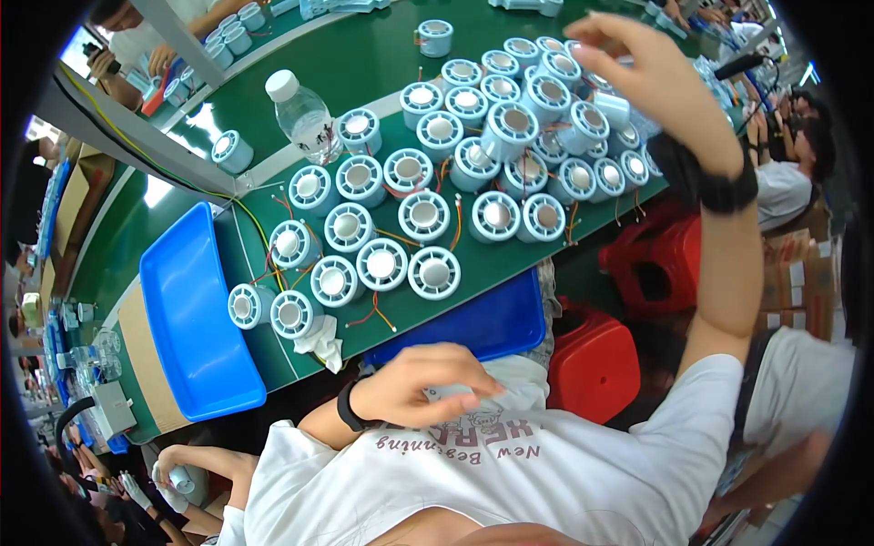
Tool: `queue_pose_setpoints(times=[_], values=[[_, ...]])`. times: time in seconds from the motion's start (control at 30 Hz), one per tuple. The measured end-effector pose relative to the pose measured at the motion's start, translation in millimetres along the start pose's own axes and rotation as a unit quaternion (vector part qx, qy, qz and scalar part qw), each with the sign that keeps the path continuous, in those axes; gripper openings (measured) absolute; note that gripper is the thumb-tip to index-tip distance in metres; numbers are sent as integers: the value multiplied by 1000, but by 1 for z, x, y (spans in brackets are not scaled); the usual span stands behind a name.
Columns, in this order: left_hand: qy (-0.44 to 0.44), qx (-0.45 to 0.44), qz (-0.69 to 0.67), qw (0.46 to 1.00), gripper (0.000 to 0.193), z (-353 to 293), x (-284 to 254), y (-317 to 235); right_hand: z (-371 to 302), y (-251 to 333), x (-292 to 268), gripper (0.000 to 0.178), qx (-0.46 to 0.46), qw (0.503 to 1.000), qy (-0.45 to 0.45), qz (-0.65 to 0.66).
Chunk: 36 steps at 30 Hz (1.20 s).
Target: The person picks up fan motors one by one, wipes each with a cloth, and places them into a cardboard box, occasionally moving a blue tray to access more motors.
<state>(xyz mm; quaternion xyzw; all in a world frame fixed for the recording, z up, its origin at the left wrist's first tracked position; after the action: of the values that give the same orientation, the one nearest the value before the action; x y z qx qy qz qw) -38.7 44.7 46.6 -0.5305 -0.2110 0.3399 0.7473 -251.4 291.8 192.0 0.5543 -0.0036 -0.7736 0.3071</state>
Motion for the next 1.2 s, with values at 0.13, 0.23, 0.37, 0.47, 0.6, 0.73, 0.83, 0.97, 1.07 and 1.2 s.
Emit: queue_pose_setpoints(times=[0.13,0.23,0.37,0.47,0.6,0.73,0.83,0.97,1.07,1.2], values=[[63,30,-125,990,23,11,17,9,127,20,57,61,-67,955,223,-185],[140,63,-154,976,26,17,25,17,179,-10,128,71,-99,896,329,-281],[150,56,-149,976,28,21,12,25,220,-62,216,73,-165,872,312,-338],[120,44,-169,977,28,20,2,27,226,-73,240,69,-154,856,314,-379],[127,37,-194,972,28,21,0,30,227,-105,240,89,-102,855,382,-337],[121,26,-207,970,28,16,1,33,215,-25,139,69,-104,901,321,-273],[106,38,-185,976,30,14,2,25,159,47,45,58,-123,955,185,-195],[-16,118,-14,993,47,14,-5,5,52,113,-29,61,27,990,107,-92],[-215,206,157,942,68,18,-11,1,-30,92,-12,56,-62,984,61,155],[-286,258,177,906,85,39,0,-14,-122,94,16,50,154,913,189,328]])
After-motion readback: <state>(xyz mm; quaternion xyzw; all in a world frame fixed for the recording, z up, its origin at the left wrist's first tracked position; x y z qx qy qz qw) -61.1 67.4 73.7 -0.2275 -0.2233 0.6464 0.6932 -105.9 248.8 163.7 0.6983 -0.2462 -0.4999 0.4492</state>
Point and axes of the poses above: each hand's wrist, its own z-axis towards the middle knuckle, its own x-axis out of the palm, y = z × x, the point moved 6 cm from there along z, towards the middle knuckle, and after that the axes turned 6 degrees about -y, right-handed, at the moved point
